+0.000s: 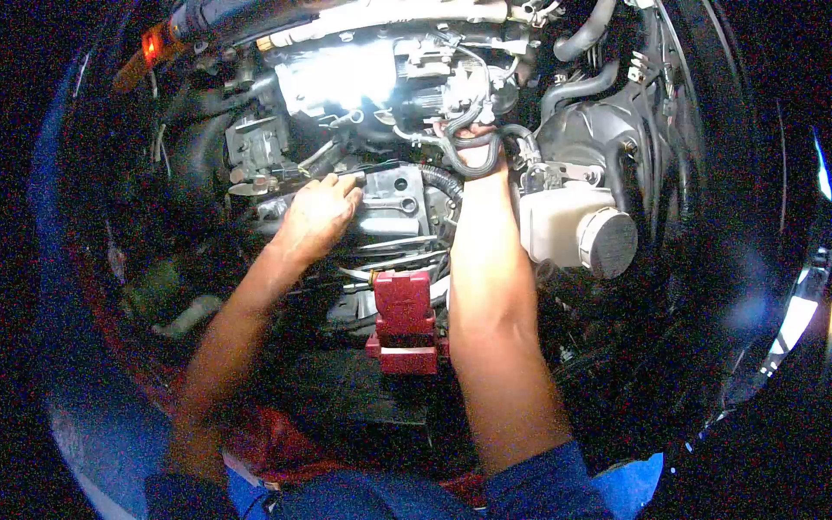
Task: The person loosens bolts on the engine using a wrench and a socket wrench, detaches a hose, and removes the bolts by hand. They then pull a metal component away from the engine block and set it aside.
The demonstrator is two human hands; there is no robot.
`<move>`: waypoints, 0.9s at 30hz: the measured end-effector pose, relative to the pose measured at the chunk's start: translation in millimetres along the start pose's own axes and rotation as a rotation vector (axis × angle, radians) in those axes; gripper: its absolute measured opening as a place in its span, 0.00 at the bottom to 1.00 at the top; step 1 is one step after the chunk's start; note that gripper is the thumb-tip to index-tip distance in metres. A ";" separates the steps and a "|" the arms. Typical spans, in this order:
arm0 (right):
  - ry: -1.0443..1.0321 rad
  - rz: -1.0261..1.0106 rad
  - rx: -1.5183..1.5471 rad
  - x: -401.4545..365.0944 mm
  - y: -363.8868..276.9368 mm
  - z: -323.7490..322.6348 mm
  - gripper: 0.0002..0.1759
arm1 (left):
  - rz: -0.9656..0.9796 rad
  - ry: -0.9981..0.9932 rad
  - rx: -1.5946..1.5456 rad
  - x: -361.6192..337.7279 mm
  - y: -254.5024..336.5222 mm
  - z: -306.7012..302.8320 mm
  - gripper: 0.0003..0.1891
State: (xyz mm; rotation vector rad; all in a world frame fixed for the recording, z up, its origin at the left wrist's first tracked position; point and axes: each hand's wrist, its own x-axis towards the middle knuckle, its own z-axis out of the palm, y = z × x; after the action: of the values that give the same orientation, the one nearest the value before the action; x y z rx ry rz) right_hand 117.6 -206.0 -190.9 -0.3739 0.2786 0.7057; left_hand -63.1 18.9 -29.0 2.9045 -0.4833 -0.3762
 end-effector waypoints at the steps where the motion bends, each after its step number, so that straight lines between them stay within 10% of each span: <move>1: 0.056 -0.018 -0.031 0.4 1.0 5.1 0.22 | 0.000 -0.017 0.016 -0.5 -1.2 -0.5 0.09; 3: 0.215 -0.009 -0.006 0.6 0.1 -3.1 0.23 | -0.020 -0.006 -0.006 -2.8 -2.7 -5.5 0.08; 6: 0.047 -0.311 -1.686 2.7 1.2 -23.1 0.27 | -0.166 0.092 -0.294 -7.2 -2.6 -27.1 0.07; 10: 0.076 -0.139 -1.771 -6.9 0.7 -3.3 0.26 | -0.345 0.313 -0.772 18.5 5.5 -28.1 0.08; 27: 0.002 -0.366 -1.571 -3.5 1.9 -6.6 0.29 | -0.277 0.191 -0.425 64.7 -18.2 -6.0 0.07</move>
State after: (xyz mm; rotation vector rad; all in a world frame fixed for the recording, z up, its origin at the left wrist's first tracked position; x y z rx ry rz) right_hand 113.0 -209.5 -196.0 -1.8598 -0.4153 0.4303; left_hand 3.1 14.7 -41.2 2.5537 0.0319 -0.2022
